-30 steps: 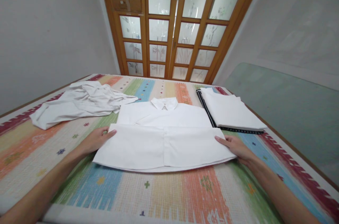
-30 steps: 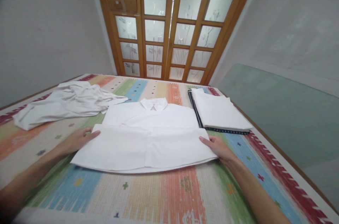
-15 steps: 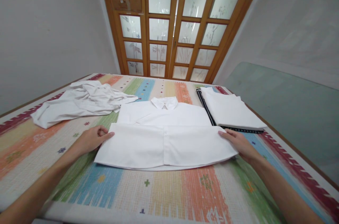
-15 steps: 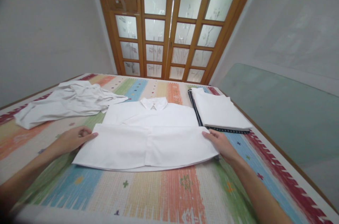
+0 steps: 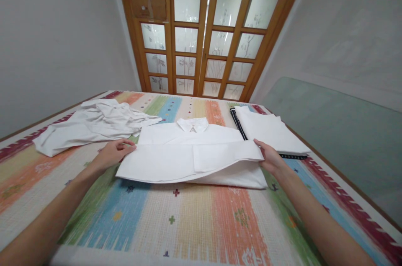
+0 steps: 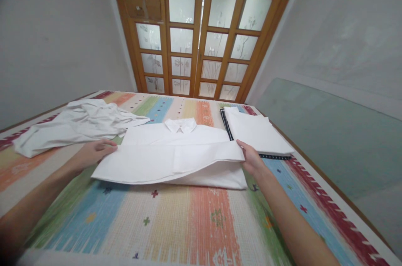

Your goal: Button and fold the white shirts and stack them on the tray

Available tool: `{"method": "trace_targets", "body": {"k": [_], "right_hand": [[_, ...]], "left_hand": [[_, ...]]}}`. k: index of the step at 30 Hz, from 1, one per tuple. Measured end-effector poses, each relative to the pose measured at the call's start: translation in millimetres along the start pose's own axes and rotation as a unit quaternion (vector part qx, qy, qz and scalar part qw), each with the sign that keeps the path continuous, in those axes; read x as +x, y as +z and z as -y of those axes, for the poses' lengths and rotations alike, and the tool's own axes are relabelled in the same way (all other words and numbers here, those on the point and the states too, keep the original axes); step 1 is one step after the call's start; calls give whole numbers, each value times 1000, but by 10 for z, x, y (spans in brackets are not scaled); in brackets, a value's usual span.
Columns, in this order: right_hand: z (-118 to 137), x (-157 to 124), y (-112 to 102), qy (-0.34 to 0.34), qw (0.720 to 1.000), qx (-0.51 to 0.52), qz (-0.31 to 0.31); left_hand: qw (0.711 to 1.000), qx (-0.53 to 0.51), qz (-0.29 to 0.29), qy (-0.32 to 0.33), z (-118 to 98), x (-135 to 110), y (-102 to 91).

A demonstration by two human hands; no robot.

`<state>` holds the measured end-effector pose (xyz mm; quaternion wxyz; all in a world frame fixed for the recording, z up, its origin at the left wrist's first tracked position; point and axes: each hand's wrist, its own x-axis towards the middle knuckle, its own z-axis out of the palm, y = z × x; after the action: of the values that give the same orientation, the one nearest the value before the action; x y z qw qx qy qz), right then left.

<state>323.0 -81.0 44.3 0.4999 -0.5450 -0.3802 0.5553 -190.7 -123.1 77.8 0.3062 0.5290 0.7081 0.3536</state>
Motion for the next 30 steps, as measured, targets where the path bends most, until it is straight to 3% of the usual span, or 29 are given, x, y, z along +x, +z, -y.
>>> {"method": "trace_targets", "body": {"k": [4,8,14,18,23,27,30], "right_hand": [[29,40,75,-7,999,36,-2],[9,-67,115,16,997,58,39],[-32,-255,122,40,996,27,76],[-61,-265,100,43,994,6,102],[-39,-115,70,10,998,39,40],[65,32,177,-9,993,104,47],[68,148,274,-17,992,121,42]], "left_hand": [[998,46,13,37,108,51,-48],[995,51,78,21,156,-59,-153],[991,39,122,-28,95,-289,-167],[987,-13,158,-15,38,-311,-119],[986,-156,56,-11,-101,-140,-63],[946,-318,-10,-53,-226,137,93],[916,-399,0,-49,-236,317,257]]}}
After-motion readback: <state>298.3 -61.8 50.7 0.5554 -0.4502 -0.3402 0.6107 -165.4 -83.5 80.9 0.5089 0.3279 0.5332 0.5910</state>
